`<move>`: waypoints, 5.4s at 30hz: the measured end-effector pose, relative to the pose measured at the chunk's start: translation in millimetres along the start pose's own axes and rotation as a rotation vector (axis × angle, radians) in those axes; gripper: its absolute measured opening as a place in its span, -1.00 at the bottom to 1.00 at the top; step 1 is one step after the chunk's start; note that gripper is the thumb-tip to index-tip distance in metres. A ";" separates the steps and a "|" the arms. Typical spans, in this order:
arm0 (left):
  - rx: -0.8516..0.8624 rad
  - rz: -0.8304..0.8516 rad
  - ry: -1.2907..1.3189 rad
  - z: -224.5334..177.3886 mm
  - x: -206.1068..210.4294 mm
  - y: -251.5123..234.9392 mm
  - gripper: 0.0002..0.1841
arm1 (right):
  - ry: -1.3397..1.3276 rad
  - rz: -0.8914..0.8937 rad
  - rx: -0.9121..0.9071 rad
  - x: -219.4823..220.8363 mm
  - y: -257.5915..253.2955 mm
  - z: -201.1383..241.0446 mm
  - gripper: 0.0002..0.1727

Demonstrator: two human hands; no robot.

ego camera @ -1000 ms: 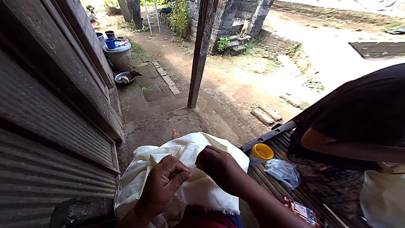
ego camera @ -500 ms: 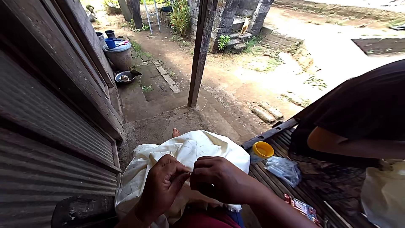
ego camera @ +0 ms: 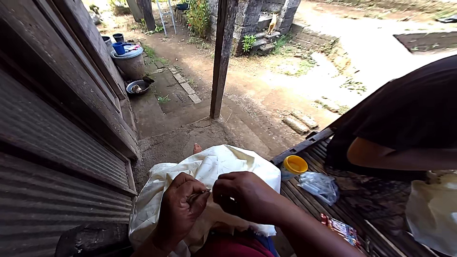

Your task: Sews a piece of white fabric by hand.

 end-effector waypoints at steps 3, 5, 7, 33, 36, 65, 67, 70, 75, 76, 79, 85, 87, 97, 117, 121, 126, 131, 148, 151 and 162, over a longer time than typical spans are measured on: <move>0.025 0.053 0.005 -3.9 6.3 3.9 -0.80 | -0.042 -0.028 -0.089 -1.8 -1.1 15.5 -0.85; 0.035 0.045 0.000 -5.9 6.2 3.6 -0.87 | 0.081 -0.106 0.075 -6.5 -2.7 -1.2 -0.85; 0.020 0.000 -0.009 -2.7 0.1 1.2 -0.91 | 0.090 -0.047 0.142 -2.7 -1.3 -9.8 -0.84; 0.053 0.022 -0.006 -5.2 -4.7 -2.2 -0.86 | 0.031 -0.002 -0.023 -0.7 -5.0 12.3 -0.85; 0.062 0.063 0.012 -9.8 0.8 -0.1 -0.85 | 0.100 -0.103 0.018 -7.0 -6.3 12.0 -0.84; 0.065 0.026 0.039 -5.1 -3.8 -0.5 -0.87 | 0.038 -0.003 -0.081 -0.9 -4.3 19.5 -0.84; 0.067 0.049 0.069 -7.3 -0.2 1.7 -0.87 | 0.055 -0.064 -0.055 -5.1 -6.2 19.4 -0.85; 0.074 0.011 0.055 -7.7 -4.7 0.2 -0.94 | 0.135 -0.068 0.095 -5.8 -5.9 0.4 -0.85; 0.059 0.058 0.097 -5.9 1.3 1.7 -0.88 | 0.010 -0.052 -0.087 -6.5 -6.4 19.9 -0.84; 0.064 0.055 0.100 -7.6 1.5 1.7 -0.90 | 0.051 -0.090 -0.011 -8.6 -7.1 12.8 -0.84; 0.066 0.013 0.075 -6.6 -3.6 -0.5 -0.94 | 0.104 -0.059 0.083 -4.8 -5.6 -0.5 -0.84; 0.056 0.027 0.106 -5.7 0.1 1.9 -0.92 | 0.104 -0.120 0.021 -9.1 -7.9 8.6 -0.85; 0.059 -0.026 0.077 -5.0 -6.0 0.4 -0.94 | 0.128 -0.116 0.087 -7.7 -6.7 -0.3 -0.85; -0.038 0.031 0.429 16.1 3.3 1.3 -0.93 | 0.005 0.019 0.152 3.0 -4.5 -7.4 -0.86; -0.352 0.128 0.663 28.8 32.8 20.7 -0.91 | -0.102 -0.525 0.081 -6.8 23.0 2.1 -0.87; -0.442 0.125 0.808 30.1 35.1 22.9 -0.90 | -0.055 -0.487 0.101 -7.4 22.8 2.1 -0.78; -0.535 0.141 0.925 33.4 41.0 24.2 -0.66 | 0.095 -0.435 0.060 -6.0 20.0 8.0 -0.79; -0.611 0.026 0.963 46.1 35.3 27.0 -0.90 | 0.158 -0.388 0.000 -4.2 18.7 13.7 -0.77; -0.056 0.100 0.388 0.3 -7.9 -8.3 -0.91 | 0.149 -0.247 0.114 -37.1 15.7 24.8 -0.82; -0.025 0.128 0.372 -7.8 -7.1 -10.8 -0.92 | 0.248 -0.263 0.119 -28.9 12.0 19.5 -0.85; 0.170 0.181 0.110 -58.6 -27.6 -40.0 -0.48 | 0.155 -0.337 -0.047 -75.9 2.6 62.4 -0.86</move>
Point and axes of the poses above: each hand's wrist, its own y-axis away from the middle knuckle, its own x-axis out of the palm, z = x × y, the point moved 10 cm from there along -y, towards the middle knuckle, and after that the axes turned 7 degrees about -y, right-handed, at the moved point
